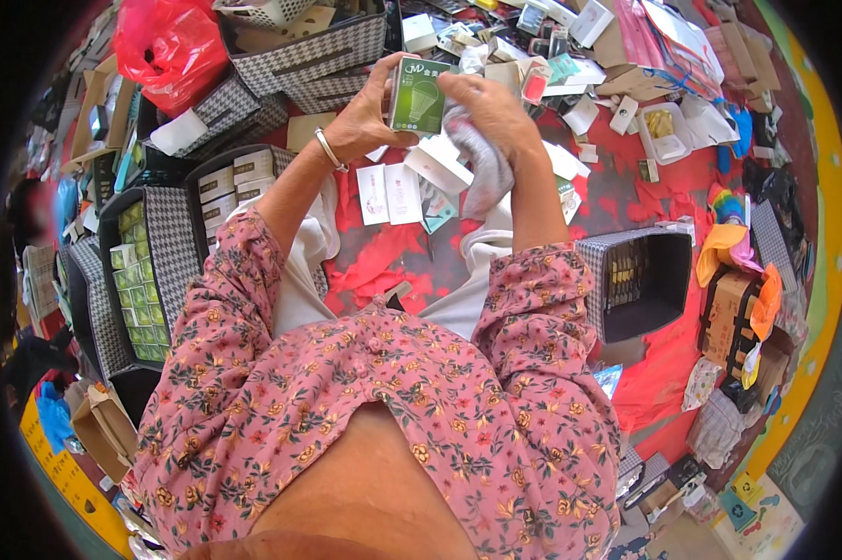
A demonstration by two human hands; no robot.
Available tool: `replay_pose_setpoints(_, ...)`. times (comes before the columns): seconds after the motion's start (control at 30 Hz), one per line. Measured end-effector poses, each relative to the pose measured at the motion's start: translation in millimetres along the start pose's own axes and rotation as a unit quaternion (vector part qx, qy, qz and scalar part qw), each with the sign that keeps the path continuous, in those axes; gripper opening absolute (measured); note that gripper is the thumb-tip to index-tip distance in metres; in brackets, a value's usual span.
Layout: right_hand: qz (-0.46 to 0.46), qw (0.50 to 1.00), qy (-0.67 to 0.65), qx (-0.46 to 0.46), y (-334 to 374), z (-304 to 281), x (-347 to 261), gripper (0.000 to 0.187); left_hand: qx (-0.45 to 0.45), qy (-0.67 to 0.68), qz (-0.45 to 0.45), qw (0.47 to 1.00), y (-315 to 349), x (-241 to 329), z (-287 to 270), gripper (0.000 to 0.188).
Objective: The person wipes several small cardboard boxes using a cloth and places them into partitioned storage bins.
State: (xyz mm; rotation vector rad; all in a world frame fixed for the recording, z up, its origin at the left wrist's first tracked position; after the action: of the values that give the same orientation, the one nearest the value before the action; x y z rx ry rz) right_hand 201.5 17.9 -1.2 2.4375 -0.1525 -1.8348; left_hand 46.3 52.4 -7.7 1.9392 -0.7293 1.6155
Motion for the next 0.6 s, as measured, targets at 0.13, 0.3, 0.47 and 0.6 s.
replay_pose_setpoints(0.13,-0.018,1.0,-0.009,-0.024,5,22,-16,0.046,0.114,-0.196,0.129,0.965,7,19,1,0.097)
replay_pose_setpoints(0.3,-0.045,0.98,-0.191,0.011,6,25,-24,0.058,0.097,-0.113,0.112,0.983,6,20,-4,0.112)
replay_pose_setpoints(0.47,-0.165,0.964,-0.19,0.081,5,18,-31,0.052,-0.031,0.118,-0.067,0.99,6,10,-3,0.115)
replay_pose_setpoints(0.6,-0.273,0.948,-0.052,0.154,8,17,-42,0.049,-0.13,0.462,-0.204,0.853,12,1,6,0.08)
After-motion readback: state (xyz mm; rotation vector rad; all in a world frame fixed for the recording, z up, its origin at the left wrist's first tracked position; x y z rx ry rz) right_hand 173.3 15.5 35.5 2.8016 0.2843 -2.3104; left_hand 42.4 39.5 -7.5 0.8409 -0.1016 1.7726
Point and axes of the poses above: each hand's wrist, its own y-axis away from the middle knuckle, its own z-axis out of the palm, x = y × z, the point moved 6 cm from there along -y, towards the middle knuckle, and after that the axes turned 11 degrees about -z, right-handed, at the moved point
